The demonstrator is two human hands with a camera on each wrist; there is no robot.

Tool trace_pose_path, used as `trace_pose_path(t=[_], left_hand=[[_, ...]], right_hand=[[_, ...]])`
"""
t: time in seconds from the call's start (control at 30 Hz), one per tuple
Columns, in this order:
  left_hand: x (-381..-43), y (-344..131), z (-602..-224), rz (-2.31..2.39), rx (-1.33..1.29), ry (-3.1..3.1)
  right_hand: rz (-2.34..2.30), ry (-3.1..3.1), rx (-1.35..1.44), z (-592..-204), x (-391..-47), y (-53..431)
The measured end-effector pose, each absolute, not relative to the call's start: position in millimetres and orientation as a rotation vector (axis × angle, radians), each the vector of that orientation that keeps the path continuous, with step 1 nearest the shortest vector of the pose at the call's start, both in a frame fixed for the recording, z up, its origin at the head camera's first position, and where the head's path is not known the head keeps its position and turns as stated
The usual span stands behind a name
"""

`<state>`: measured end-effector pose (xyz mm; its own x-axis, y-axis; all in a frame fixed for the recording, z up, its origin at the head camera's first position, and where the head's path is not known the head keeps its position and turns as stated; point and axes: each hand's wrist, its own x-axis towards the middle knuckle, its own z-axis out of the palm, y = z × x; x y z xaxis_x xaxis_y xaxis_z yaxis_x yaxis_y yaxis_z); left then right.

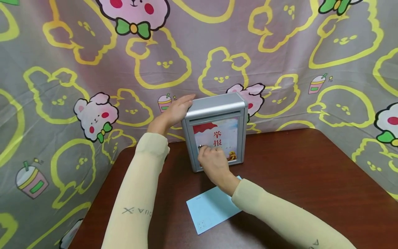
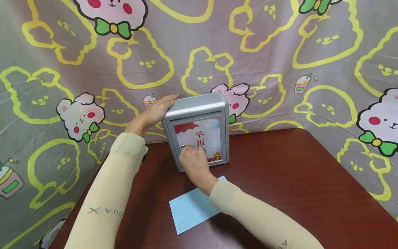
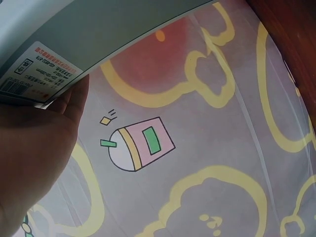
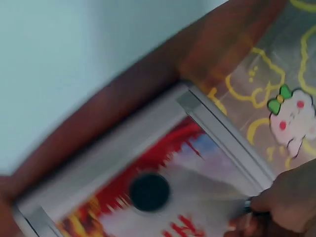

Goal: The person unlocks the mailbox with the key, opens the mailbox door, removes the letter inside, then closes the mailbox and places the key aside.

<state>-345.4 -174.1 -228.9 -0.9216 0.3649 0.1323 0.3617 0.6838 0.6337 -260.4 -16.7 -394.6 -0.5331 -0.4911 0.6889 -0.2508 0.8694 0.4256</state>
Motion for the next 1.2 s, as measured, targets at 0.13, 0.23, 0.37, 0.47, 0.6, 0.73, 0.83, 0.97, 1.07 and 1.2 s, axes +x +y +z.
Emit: trace_pose_path(t=[0.13, 0.23, 0.37, 0.47, 0.6, 0.73, 0.83, 0.97, 1.07, 1.2], left_hand=[[-346, -174, -229, 1.077, 0.623, 2.878], [-346, -174, -229, 1.064, 0.607, 2.885], [-346, -176, -229, 1.063, 0.595, 2.886], [-346, -175, -230, 1.09, 0.598, 2.876], [-346, -175, -230, 1.105, 0.607, 2.872], [-346, -176, -231, 1.087, 0.614, 2.884], [-346, -176, -231, 1.084, 0.614, 2.882], [-345, -176, -231, 1.1, 0.605, 2.866], [-344, -175, -229, 1.099, 0.604, 2.859], [-344, -174, -228, 1.09, 0.614, 2.86]], right_hand=[[-0.633, -2.126, 0.53, -386, -257, -23], [-0.824, -2.117, 0.55, -380, -254, -28], [-0.907, -2.136, 0.569, -377, -252, -31], [-0.895, -2.152, 0.571, -378, -252, -32], [-0.871, -2.144, 0.575, -379, -253, -31], [-0.864, -2.132, 0.583, -380, -254, -30], [-0.849, -2.136, 0.585, -381, -254, -30], [-0.837, -2.142, 0.582, -381, -253, -29], [-0.827, -2.14, 0.575, -380, -253, -28], [-0.793, -2.136, 0.566, -380, -253, -27]])
